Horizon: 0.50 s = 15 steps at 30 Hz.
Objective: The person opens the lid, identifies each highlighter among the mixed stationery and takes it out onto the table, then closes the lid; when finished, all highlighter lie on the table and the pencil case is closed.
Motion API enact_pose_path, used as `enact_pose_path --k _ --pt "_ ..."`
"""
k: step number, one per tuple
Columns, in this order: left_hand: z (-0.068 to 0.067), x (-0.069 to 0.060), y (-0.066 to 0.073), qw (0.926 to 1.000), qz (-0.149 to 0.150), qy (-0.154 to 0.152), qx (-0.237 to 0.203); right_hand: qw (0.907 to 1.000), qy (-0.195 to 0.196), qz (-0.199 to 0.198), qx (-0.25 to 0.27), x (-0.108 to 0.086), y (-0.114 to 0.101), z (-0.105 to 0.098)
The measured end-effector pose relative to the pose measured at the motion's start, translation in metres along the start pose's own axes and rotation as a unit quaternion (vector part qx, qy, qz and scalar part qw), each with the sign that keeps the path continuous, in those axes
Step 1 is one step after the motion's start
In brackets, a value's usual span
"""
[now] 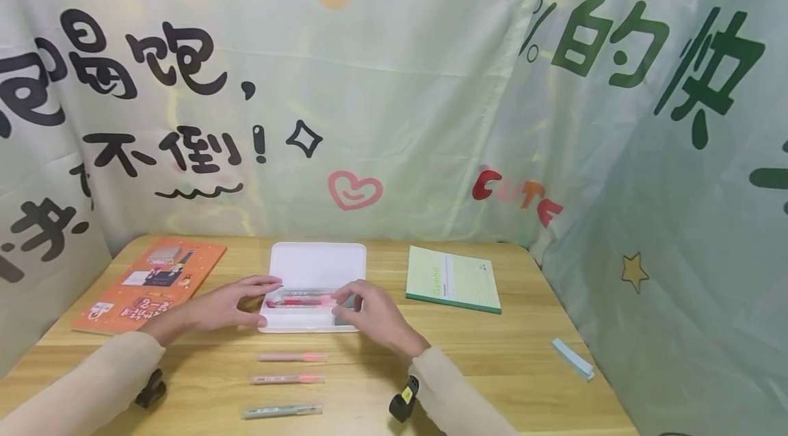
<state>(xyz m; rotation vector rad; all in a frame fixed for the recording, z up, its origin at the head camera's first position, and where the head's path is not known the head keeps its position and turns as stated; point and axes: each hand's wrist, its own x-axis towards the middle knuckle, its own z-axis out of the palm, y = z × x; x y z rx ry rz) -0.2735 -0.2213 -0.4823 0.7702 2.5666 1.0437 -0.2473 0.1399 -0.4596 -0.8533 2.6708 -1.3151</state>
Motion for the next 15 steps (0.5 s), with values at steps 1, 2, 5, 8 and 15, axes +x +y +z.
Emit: enact_pose_path --k 1,2,5,8,15 --pt "0.0 0.0 0.001 1.0 0.002 0.001 0.001 1.0 0.005 0.003 0.001 0.003 0.002 0.0" --pt "-0.001 0.0 0.001 1.0 0.001 0.002 -0.001 0.9999 0.01 0.005 0.003 0.007 0.005 0.001" --pt "-0.001 -0.001 0.002 1.0 0.007 0.004 0.005 0.9997 0.021 0.015 0.005 0.016 0.01 0.002" --pt "-0.001 0.0 0.001 0.9999 0.01 0.004 0.011 0.9993 0.025 0.028 -0.001 0.024 0.013 0.005" --pt "0.0 0.002 0.0 0.9999 0.007 0.003 0.011 0.998 0.022 0.035 -0.049 0.031 0.02 0.017"
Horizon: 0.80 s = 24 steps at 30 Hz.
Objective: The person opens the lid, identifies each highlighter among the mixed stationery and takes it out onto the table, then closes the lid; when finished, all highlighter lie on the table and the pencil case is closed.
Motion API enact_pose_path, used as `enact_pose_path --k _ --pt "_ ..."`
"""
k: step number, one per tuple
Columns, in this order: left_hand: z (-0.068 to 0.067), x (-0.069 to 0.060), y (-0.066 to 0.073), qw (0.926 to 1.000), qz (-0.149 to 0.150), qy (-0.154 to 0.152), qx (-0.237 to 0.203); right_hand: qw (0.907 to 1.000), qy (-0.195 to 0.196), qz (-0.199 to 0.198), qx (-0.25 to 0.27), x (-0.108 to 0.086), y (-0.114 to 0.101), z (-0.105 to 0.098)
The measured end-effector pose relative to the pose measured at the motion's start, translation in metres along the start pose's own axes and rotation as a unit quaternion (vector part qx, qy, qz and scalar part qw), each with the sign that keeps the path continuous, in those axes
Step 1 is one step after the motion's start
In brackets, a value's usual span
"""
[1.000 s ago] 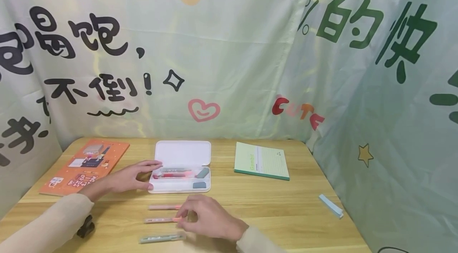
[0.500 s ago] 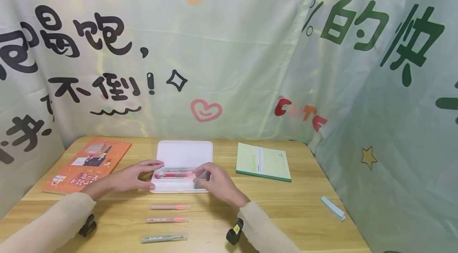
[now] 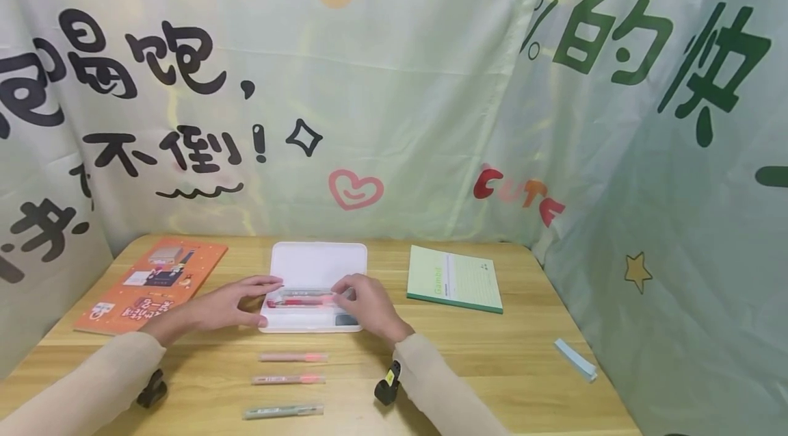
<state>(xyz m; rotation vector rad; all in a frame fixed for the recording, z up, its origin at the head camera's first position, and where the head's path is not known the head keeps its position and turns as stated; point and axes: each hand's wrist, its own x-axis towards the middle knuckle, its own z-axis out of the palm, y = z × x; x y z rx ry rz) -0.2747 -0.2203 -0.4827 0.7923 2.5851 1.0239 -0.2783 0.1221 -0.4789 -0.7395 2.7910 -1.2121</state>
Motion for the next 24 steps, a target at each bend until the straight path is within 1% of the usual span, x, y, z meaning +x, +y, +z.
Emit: enact_pose_path --k 6,11,15,20,22,24 --pt "-0.001 -0.001 0.002 1.0 0.002 0.003 -0.001 0.9995 0.007 0.017 -0.026 0.002 0.001 0.006" --pt "-0.001 -0.001 0.002 1.0 -0.001 0.004 -0.002 0.9983 0.001 0.021 -0.054 0.003 0.002 0.007" --pt "-0.001 0.0 0.001 1.0 -0.003 0.003 -0.005 0.9962 0.0 0.01 -0.086 0.003 0.001 0.007" --pt "-0.001 0.0 0.0 1.0 -0.001 0.004 -0.006 0.9892 0.005 -0.007 -0.146 0.005 -0.007 0.006" --pt "-0.001 0.0 0.0 1.0 -0.002 0.005 -0.006 0.9883 0.009 -0.007 -0.152 0.005 -0.009 0.006" --pt "0.0 0.0 0.0 1.0 -0.004 0.005 -0.006 0.9895 0.013 -0.001 -0.144 0.006 -0.01 0.007"
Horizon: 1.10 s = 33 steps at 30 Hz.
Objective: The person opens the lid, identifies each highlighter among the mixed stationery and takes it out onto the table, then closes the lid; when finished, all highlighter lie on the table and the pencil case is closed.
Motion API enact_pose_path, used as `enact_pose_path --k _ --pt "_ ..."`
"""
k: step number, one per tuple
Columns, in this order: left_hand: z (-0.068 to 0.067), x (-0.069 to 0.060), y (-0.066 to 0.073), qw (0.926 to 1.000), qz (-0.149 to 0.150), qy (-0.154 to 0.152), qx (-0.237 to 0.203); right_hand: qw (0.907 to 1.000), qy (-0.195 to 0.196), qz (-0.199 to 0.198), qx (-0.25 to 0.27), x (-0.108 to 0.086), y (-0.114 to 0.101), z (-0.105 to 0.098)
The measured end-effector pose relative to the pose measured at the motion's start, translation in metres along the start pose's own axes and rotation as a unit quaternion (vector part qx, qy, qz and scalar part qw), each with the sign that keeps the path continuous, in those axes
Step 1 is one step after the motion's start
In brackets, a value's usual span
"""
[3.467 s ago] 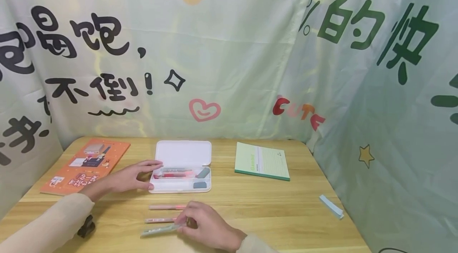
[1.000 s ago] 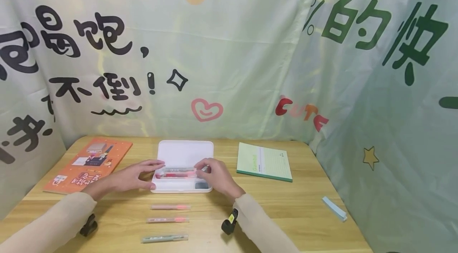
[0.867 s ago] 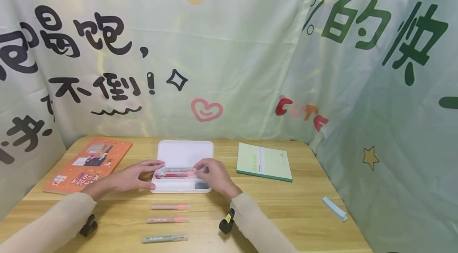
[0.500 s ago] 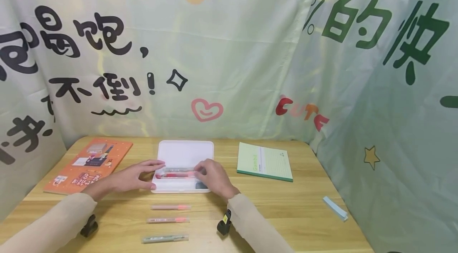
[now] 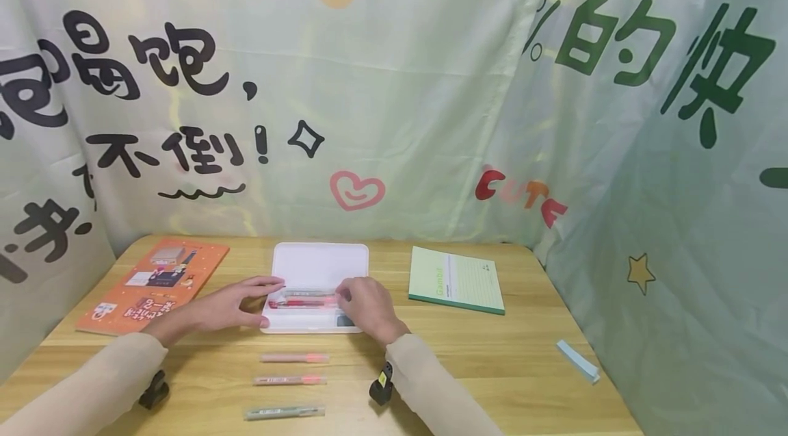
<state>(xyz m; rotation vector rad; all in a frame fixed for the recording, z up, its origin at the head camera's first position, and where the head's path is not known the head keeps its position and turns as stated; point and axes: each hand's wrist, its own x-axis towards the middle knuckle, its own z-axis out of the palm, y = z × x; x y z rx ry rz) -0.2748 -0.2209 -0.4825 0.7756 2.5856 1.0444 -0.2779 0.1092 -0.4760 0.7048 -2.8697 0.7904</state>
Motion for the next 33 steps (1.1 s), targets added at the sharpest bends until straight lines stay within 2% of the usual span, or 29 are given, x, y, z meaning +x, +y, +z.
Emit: enact_pose_path --k 4,9,20,27,33 --pt "0.001 0.0 0.0 1.0 0.0 0.001 0.001 0.9992 0.002 0.019 0.034 -0.001 0.001 0.001" --pt "0.002 0.001 -0.001 1.0 -0.001 -0.001 -0.004 0.9979 0.001 0.015 0.062 -0.003 0.005 0.003" --pt "0.0 0.001 0.0 1.0 0.004 0.003 0.003 0.9978 -0.019 -0.002 0.064 -0.002 0.012 0.002" --pt "0.0 0.0 0.0 1.0 0.001 0.001 0.0 0.9975 -0.027 0.013 0.064 -0.002 0.009 0.001" --pt "0.0 -0.001 0.001 1.0 0.002 0.001 -0.001 0.9972 -0.001 0.003 0.075 -0.005 0.013 -0.001"
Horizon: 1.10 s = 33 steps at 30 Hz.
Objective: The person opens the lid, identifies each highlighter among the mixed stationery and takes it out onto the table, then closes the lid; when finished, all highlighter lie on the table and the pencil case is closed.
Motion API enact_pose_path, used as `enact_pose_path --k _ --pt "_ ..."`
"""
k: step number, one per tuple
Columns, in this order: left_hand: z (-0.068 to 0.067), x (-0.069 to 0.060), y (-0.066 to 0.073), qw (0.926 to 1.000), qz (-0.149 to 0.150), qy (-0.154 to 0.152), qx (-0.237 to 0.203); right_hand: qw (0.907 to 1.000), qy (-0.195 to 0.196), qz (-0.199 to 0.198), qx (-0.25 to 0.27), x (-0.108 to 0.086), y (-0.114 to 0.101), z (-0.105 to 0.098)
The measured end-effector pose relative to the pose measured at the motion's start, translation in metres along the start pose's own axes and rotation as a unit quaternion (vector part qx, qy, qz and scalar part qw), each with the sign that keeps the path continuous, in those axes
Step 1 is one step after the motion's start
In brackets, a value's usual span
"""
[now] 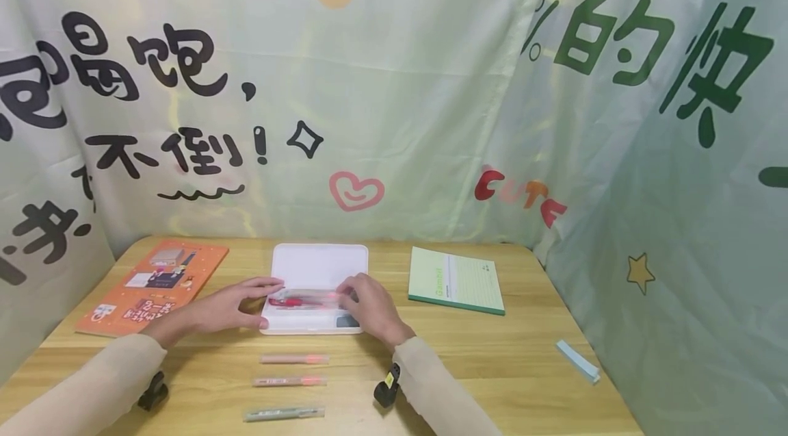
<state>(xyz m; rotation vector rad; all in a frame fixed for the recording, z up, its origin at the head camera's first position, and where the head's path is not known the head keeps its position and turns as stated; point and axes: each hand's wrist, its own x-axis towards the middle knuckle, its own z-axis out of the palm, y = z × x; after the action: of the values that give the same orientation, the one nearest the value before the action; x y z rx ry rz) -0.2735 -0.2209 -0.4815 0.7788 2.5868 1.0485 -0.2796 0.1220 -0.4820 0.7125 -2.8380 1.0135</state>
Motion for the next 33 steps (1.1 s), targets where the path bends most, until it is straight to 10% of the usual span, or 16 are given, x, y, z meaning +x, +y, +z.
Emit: enact_pose_path --k 14,33 --pt "-0.001 0.001 0.003 1.0 0.002 -0.007 -0.004 0.9984 0.044 -0.015 0.032 -0.04 0.031 -0.054" --pt "0.0 0.0 0.003 0.9998 -0.01 -0.012 -0.011 0.9978 -0.021 -0.059 0.021 -0.111 0.063 -0.076"
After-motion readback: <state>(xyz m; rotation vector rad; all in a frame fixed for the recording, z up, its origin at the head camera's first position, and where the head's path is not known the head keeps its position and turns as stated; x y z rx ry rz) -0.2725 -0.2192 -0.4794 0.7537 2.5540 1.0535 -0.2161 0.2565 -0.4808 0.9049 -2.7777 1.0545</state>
